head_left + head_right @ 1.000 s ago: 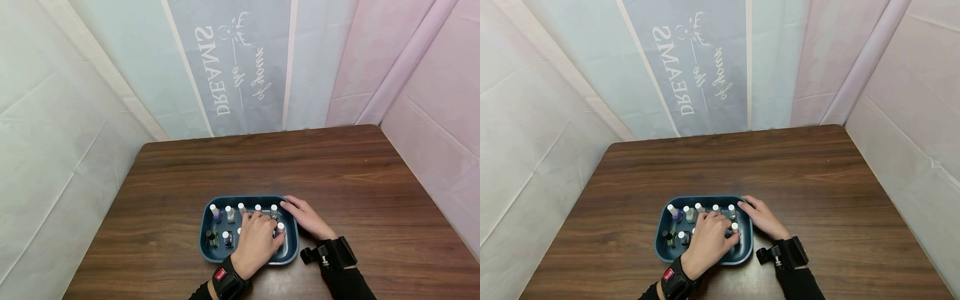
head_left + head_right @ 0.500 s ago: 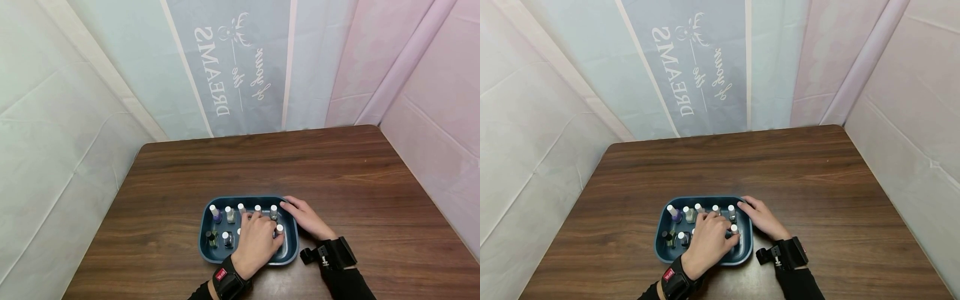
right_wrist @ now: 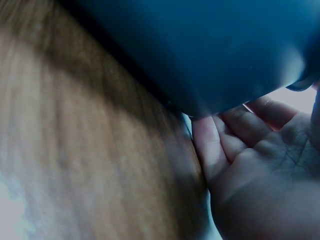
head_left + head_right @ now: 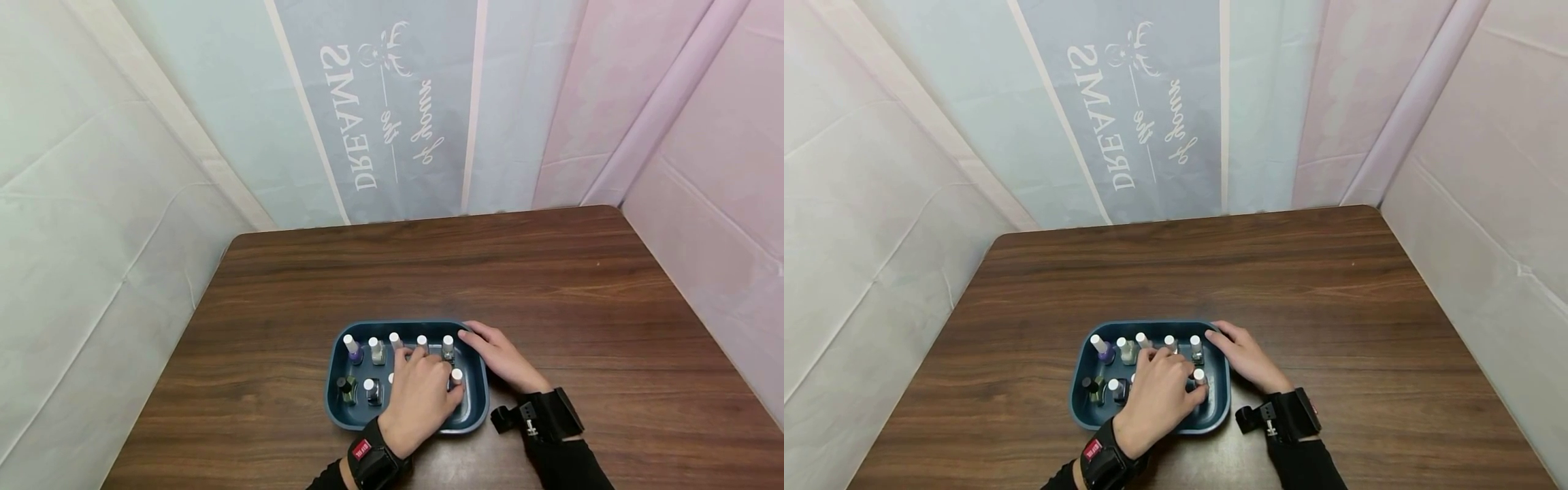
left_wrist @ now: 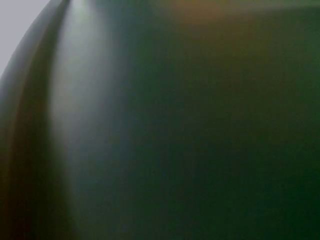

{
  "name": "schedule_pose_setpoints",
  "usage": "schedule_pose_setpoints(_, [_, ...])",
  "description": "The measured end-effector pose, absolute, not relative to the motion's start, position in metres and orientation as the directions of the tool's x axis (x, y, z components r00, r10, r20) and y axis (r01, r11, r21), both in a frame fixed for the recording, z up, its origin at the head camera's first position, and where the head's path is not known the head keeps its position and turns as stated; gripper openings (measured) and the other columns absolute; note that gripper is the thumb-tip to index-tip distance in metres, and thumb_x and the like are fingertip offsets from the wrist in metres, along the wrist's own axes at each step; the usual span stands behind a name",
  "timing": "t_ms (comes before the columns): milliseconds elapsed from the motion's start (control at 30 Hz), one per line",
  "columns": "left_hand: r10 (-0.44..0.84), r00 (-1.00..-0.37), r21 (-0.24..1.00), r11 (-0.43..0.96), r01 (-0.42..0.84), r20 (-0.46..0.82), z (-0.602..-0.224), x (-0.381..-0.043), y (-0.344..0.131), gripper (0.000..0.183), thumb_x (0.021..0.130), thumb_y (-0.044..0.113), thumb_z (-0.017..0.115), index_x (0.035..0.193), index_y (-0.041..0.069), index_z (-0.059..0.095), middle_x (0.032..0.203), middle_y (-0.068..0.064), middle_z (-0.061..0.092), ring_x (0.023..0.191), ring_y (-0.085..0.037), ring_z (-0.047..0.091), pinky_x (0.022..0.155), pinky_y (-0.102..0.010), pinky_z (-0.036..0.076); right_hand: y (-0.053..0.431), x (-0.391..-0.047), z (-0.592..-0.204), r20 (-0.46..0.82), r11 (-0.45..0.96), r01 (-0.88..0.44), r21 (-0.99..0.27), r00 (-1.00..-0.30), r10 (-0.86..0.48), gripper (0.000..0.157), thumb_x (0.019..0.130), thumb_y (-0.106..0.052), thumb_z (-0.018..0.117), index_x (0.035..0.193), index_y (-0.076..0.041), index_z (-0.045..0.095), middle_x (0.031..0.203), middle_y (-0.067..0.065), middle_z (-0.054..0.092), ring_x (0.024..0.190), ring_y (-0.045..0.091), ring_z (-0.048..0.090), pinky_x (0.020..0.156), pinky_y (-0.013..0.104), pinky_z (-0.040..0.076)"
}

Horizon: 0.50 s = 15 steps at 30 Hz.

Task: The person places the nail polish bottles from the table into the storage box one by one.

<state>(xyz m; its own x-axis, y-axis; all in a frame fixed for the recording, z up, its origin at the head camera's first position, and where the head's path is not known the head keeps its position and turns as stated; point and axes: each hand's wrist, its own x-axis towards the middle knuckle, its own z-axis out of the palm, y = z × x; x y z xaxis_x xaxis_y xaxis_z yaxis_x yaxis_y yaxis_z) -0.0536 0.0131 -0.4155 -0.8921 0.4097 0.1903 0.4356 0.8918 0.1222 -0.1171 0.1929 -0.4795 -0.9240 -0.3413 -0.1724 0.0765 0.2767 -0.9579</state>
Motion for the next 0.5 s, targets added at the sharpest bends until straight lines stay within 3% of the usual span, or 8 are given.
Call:
schedule_pose_setpoints(300, [0.412,-0.890,0.109,0.893,0.437,0.198,-0.415,-0.050,0.008,0.032,0.077,0.049,0.074,0.087,0.018,0.074,0.086,0.003,0.070,0.087,-0.015,0.058,0.084,-0.043,0.041,0.194,-0.118,-0.484,-0.162,0.284,0.063,-0.957,-0.926,-0.341,0.041,0.100,-0.040,0.046,0.127,-0.011,0.057,0.120,0.011,0.063,0.106,0.019,0.059,0.091,0.028,0.046])
schedule_pose_setpoints(500, [0.405,-0.898,0.259,0.861,0.438,0.174,-0.406,-0.042,-0.002,0.044,0.082,0.055,0.068,0.103,0.017,0.071,0.099,0.005,0.066,0.102,-0.015,0.056,0.092,-0.044,0.040,0.201,-0.119,-0.488,-0.177,0.278,0.085,-0.957,-0.929,-0.325,0.043,0.100,-0.042,0.047,0.129,-0.012,0.056,0.121,0.011,0.062,0.105,0.018,0.060,0.091,0.028,0.047])
